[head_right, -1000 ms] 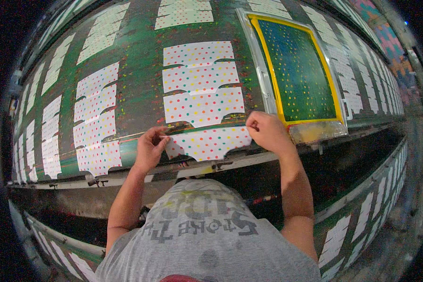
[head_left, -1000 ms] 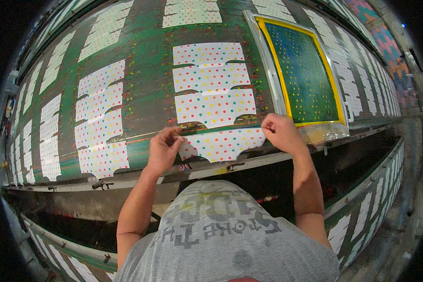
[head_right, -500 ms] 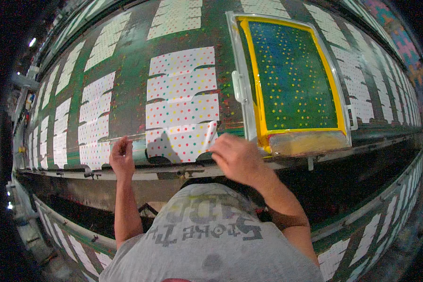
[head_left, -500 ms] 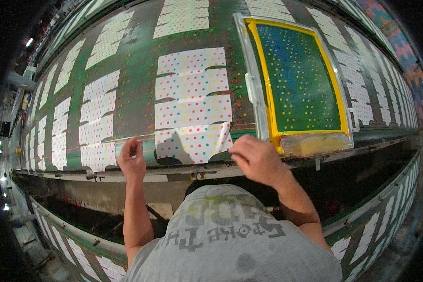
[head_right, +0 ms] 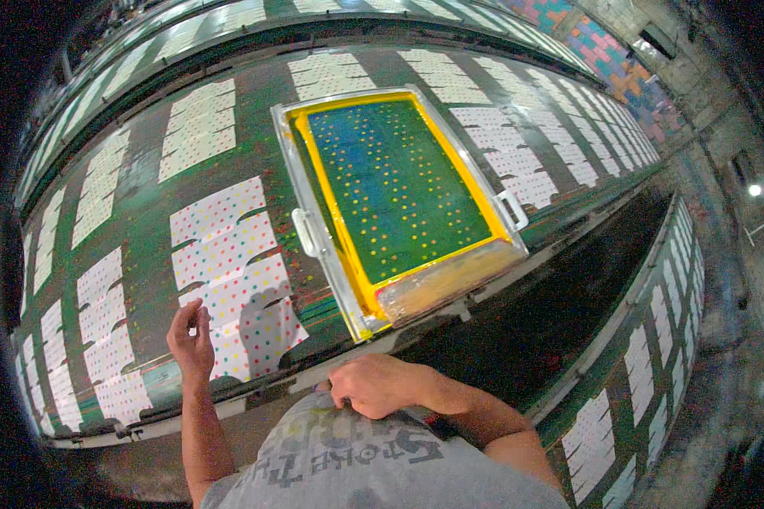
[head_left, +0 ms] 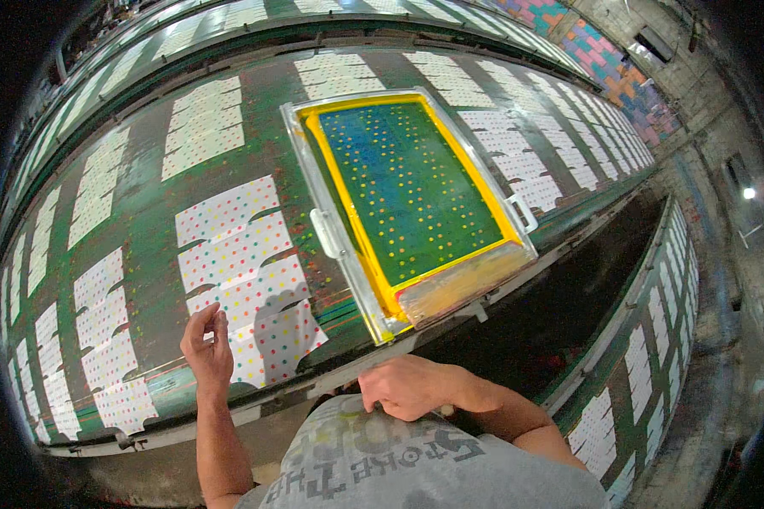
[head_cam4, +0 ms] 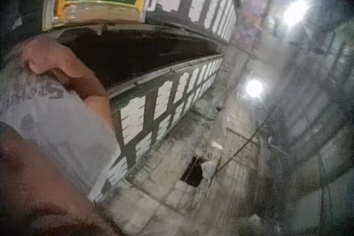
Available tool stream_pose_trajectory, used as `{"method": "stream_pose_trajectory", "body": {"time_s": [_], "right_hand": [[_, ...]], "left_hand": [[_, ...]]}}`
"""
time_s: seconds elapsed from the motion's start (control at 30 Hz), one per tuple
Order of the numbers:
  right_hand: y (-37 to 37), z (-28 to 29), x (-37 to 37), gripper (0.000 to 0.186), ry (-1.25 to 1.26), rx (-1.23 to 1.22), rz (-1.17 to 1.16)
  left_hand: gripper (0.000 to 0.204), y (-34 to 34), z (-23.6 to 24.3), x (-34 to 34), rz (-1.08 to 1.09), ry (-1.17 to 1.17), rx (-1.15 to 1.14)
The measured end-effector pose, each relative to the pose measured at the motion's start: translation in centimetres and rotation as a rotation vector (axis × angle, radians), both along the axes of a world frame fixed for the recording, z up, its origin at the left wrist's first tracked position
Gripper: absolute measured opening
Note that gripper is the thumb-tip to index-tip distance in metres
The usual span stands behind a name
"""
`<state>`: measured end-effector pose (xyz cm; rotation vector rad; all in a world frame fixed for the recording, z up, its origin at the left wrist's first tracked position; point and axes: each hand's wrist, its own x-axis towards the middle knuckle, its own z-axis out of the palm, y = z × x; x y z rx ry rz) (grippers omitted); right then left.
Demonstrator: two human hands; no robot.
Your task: The person performs screen printing on small rectangular sheets using a yellow-framed screen and a squeegee. They pull the squeegee across the screen to transfer yellow ink onto the sheets, lift the screen, and then separate and stack the printed sheets on the table.
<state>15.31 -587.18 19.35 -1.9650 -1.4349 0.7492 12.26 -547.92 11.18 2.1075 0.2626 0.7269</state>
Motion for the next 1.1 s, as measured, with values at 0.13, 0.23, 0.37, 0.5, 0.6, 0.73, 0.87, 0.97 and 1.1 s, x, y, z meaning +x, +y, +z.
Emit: {"method": "stream_pose_trajectory", "body": {"time_s": [0.13,0.23,0.37,0.5,0.6,0.73,0.87,0.97,1.1], "right_hand": [[-4.5,2.0,0.7,0.023,-0.066,0.097,-0.168],[-8.6,3.0,2.4,0.031,-0.132,0.075,-0.330],[-15.8,3.3,5.8,0.029,-0.262,0.142,-0.525],[-24.4,2.6,10.8,0.025,-0.368,0.131,-0.695],[-31.2,1.1,14.7,0.025,-0.319,0.134,-0.802],[-38.5,-1.1,19.7,0.026,-0.383,0.185,-0.922],[-41.8,-4.2,24.8,0.039,-0.360,0.179,-1.038],[-42.2,-7.2,28.2,0.046,-0.452,0.220,-1.111],[-42.1,-9.6,31.2,0.049,-0.347,0.265,-1.267]], "left_hand": [[0.027,-4.1,0.1,3.1,-0.127,-0.074,-0.120],[0.047,-7.9,-0.4,5.5,-0.159,0.013,-0.321],[0.068,-13.2,-2.5,10.8,-0.215,0.028,-0.316],[0.070,-18.2,-5.1,16.7,-0.066,0.074,-0.434],[0.062,-20.0,-6.7,19.9,0.075,0.069,-0.426],[0.050,-21.8,-9.3,22.4,0.364,-0.018,-0.336],[0.039,-22.4,-10.2,22.7,0.566,0.103,-0.032],[0.033,-23.2,-10.0,22.6,0.663,0.117,0.140],[0.029,-23.9,-9.5,22.3,0.660,0.156,0.102]]}}
